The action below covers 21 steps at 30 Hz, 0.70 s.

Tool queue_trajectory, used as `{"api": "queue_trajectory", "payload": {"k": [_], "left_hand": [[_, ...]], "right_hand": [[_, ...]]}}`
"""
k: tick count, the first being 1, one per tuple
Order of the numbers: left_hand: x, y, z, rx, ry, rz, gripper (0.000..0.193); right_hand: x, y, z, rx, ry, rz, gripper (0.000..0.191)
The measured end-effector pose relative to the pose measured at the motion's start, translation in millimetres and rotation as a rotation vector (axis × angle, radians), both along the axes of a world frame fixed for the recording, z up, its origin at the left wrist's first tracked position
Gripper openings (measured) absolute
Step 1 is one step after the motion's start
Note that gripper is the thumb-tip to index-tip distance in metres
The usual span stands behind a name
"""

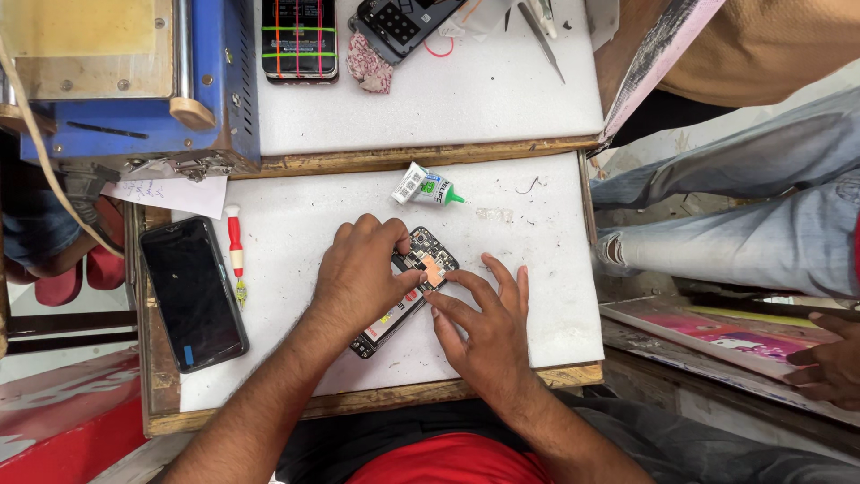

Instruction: The person repairs smartphones by applying adhesive to the back cover, aligning and pressing it onto the phone body, and securing it with rubber bands. They handle multiple phones, including one with a cracked screen, and use tools like a screwdriver and tweezers to adjust internal components.

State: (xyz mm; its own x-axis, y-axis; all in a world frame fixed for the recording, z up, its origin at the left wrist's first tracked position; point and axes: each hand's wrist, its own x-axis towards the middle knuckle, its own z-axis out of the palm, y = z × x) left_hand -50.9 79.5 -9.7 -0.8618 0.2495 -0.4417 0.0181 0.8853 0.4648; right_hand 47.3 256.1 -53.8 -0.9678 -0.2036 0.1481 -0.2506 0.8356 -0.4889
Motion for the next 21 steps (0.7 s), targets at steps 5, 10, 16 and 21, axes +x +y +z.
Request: {"api": "queue_trajectory", "payload": {"k": [5, 10, 16, 21], "left_hand": [[-2.6, -0.4, 1.4, -0.04, 0.0, -0.057, 0.046], [-2.9, -0.7, 2.4, -0.073, 0.003, -0.12, 0.049], [-4.8, 0.1, 2.8, -0.115, 0.023, -0.192, 0.055], [-5.6, 1.9, 3.2, -0.139, 0.027, -0.222, 0.056]], "right_hand": [[-0.9, -0.3, 0.4, -0.016, 0.008, -0.003, 0.023], [-2.5, -0.3, 0.8, -0.043, 0.024, -0.017, 0.02], [-3.2, -1.1, -0.2, -0.087, 0.028, -0.032, 0.017], [-1.9, -2.0, -3.0, -0.107, 0.023, -0.031, 0.015]]}}
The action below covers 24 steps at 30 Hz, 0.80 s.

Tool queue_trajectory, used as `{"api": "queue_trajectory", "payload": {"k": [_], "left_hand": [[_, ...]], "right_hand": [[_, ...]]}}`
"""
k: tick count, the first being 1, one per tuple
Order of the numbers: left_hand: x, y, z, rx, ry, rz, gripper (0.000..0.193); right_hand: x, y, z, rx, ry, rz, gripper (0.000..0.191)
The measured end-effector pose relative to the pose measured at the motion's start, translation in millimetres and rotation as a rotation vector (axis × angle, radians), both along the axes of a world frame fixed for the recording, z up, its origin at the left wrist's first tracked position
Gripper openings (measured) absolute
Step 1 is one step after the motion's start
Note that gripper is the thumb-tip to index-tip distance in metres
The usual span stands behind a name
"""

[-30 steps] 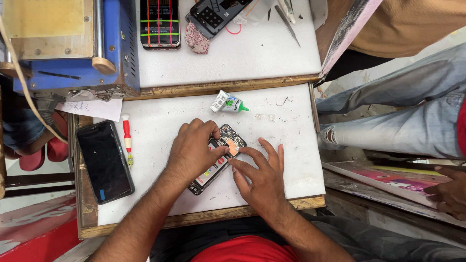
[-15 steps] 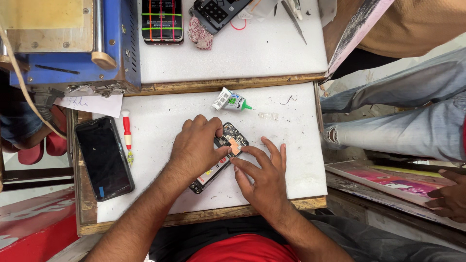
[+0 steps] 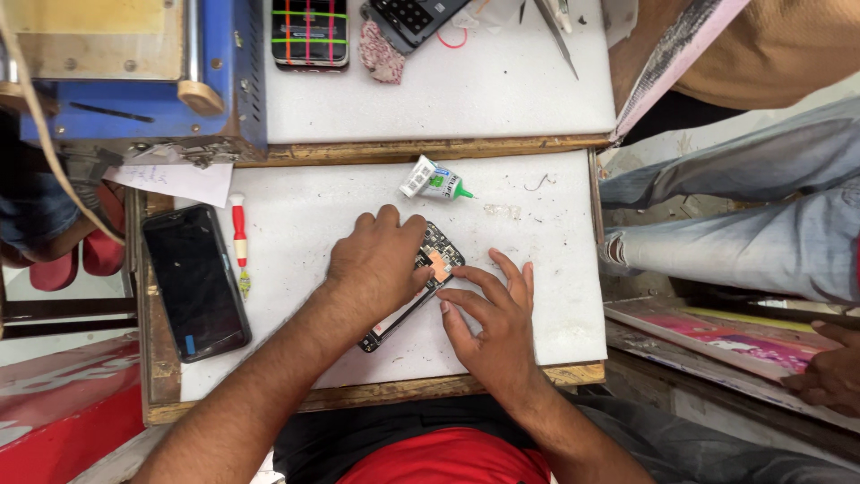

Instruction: The person repairs smartphones by applying adhesive to the back cover, aligning and pressing it onto the phone body, and securing it with rubber bands. They handle multiple phones, including one with a cracked screen, and use tools like a screwdriver and tweezers to adjust internal components.

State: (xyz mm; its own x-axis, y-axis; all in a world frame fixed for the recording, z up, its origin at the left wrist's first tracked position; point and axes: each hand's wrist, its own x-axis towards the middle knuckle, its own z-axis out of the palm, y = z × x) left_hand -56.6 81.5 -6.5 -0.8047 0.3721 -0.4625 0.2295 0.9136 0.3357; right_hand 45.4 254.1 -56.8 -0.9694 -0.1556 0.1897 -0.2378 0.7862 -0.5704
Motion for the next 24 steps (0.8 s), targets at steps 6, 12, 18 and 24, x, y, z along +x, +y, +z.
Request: {"api": "queue_trajectory", "payload": {"k": [6, 12, 18, 24], "left_hand": [[2.6, -7.1, 1.9, 0.016, -0.035, 0.015, 0.05], [12.3, -27.0, -6.3, 0.198, 0.014, 0.12, 0.037], [43.8, -49.9, -23.7, 0.66, 0.369, 0.239, 0.016], [90.7, -70.3, 13.8, 0.753, 0.601, 0.301, 0.022]], "right_hand": [[3.9, -5.4, 1.8, -0.002, 0.005, 0.0, 0.015], [8.5, -12.1, 10.4, 0.104, -0.002, 0.034, 0.038], [8.4, -18.4, 20.1, 0.25, 0.02, 0.065, 0.044], [-2.2, -17.5, 32.4, 0.42, 0.016, 0.152, 0.042]]}}
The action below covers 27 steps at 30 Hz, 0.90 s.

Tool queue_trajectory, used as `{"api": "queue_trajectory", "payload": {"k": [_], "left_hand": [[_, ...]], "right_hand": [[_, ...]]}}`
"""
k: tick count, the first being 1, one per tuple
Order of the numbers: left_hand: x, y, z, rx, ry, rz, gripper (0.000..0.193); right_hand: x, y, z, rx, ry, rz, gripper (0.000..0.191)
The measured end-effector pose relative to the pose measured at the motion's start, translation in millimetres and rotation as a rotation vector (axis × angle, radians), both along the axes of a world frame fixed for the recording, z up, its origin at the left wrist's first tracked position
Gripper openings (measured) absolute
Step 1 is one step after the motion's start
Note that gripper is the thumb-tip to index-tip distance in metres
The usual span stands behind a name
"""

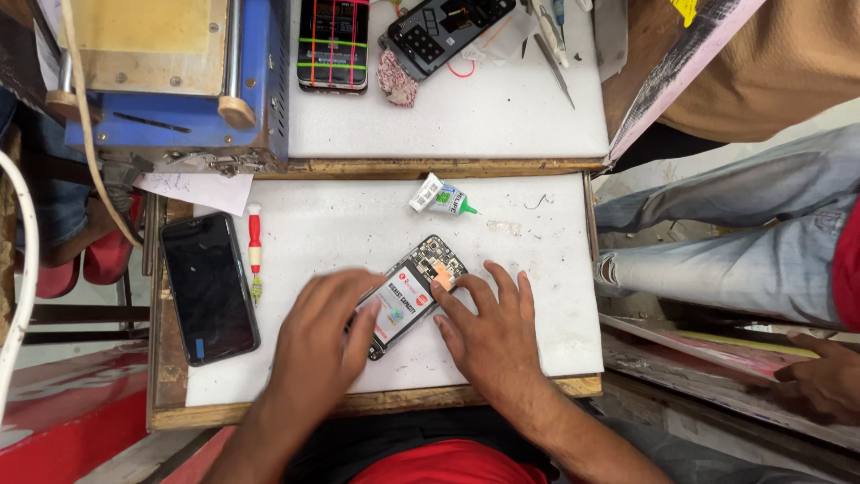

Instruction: The person repairs smartphones by applying adhesive to the back cover, aligning and pressing it onto the phone body, and securing it with rubber bands. They handle multiple phones, including one with a cracked screen, and use tools like a screwdriver and tweezers to adjust internal components.

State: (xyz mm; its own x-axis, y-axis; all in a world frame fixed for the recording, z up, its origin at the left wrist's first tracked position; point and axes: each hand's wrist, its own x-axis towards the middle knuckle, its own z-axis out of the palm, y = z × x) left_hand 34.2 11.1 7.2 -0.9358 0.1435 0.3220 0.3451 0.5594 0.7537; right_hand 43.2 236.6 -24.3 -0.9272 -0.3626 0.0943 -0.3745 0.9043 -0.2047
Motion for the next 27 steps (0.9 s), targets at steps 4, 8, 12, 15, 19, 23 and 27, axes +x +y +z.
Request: {"api": "queue_trajectory", "payload": {"k": [4, 8, 12, 15, 19, 23, 27], "left_hand": [[26.7, 16.3, 45.8, 0.112, 0.289, -0.226, 0.023], [41.5, 27.5, 58.1, 0.237, 0.473, -0.595, 0.023], [41.0, 16.4, 51.7, 0.252, 0.531, -0.72, 0.023], [38.8, 17.9, 56.7, 0.247, 0.543, -0.736, 0.023], [46.8, 20.7, 71.7, 0.205, 0.546, -0.702, 0.024], [46.2, 10.4, 69.9, 0.134, 0.512, -0.604, 0.024], [45.2, -8.4, 65.3, 0.02, 0.398, -0.306, 0.024]], "right_hand": [[-5.5, -4.5, 10.3, 0.04, -0.003, 0.034, 0.04], [-11.8, -11.7, 19.2, 0.047, 0.015, 0.104, 0.036], [-30.0, -7.0, 24.3, -0.048, -0.018, 0.085, 0.03], [-54.9, 3.9, 26.5, -0.101, 0.039, 0.061, 0.036], [-85.5, 8.8, 26.6, -0.074, 0.16, 0.096, 0.043], [-109.1, 4.3, 22.9, -0.068, 0.191, 0.127, 0.035], [-113.5, 23.9, 31.8, -0.311, 0.1, 0.103, 0.028]]}}
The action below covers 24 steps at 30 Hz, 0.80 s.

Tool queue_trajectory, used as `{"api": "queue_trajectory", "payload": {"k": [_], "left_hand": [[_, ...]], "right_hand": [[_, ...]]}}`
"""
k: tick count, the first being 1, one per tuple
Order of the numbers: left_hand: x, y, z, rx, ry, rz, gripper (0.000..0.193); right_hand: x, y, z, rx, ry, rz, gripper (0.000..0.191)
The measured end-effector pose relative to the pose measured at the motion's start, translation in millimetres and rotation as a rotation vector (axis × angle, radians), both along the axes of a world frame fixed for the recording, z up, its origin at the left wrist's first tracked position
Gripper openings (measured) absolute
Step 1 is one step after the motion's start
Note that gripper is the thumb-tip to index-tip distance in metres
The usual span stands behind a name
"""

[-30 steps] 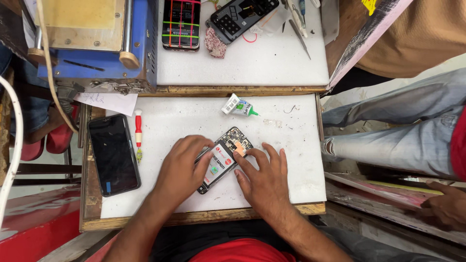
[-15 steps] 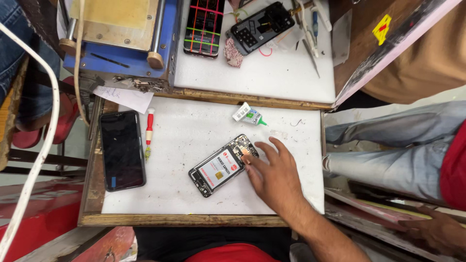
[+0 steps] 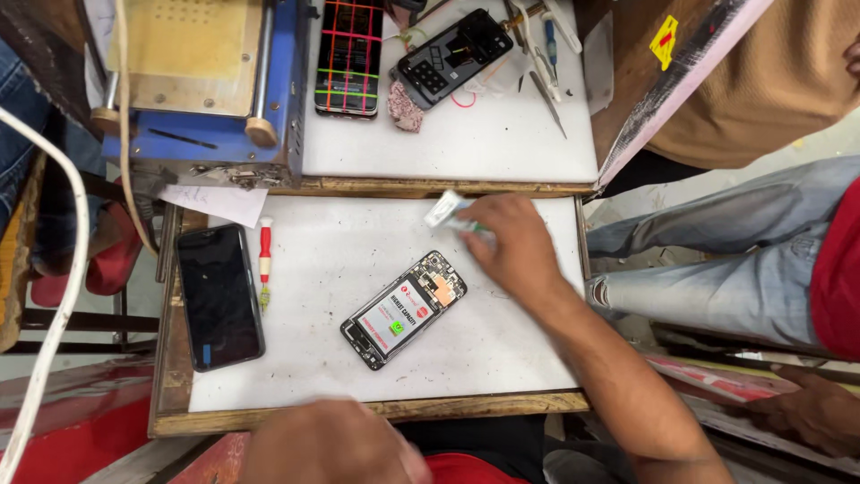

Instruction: The person repairs smartphones by applying adhesive to the back cover, aligning and pressing it onto the phone body, and securing it with rubber bands. They handle multiple phones, including one with a cracked screen, and use tools like a screwdriver and tweezers to adjust internal components.

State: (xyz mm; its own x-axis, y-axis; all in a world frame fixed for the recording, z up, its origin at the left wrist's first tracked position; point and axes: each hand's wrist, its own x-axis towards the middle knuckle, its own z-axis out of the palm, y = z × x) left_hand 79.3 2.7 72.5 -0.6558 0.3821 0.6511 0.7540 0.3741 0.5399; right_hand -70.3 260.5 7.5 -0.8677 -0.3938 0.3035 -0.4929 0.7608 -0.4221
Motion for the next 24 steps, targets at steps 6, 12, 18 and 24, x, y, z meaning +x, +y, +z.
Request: {"api": "queue_trajectory", "payload": {"k": [6, 12, 18, 24], "left_hand": [[-23.4, 9.7, -34.4, -0.141, -0.232, 0.197, 0.025], [-67.9, 97.5, -91.9, -0.271, -0.021, 0.06, 0.032], [-85.7, 163.4, -95.2, -0.93, -0.082, -0.067, 0.021], [-86.0, 177.1, -98.1, -0.771, -0.201, 0.052, 0.023]], "right_hand": [[19.9, 57.8, 28.8, -0.445, -0.032, -0.25, 0.035], [49.4, 72.3, 18.4, -0.549, 0.044, -0.415, 0.03], [71.7, 94.1, 7.8, -0.319, -0.019, -0.574, 0.035], [76.4, 96.7, -7.2, -0.303, -0.052, -0.473, 0.037]]}}
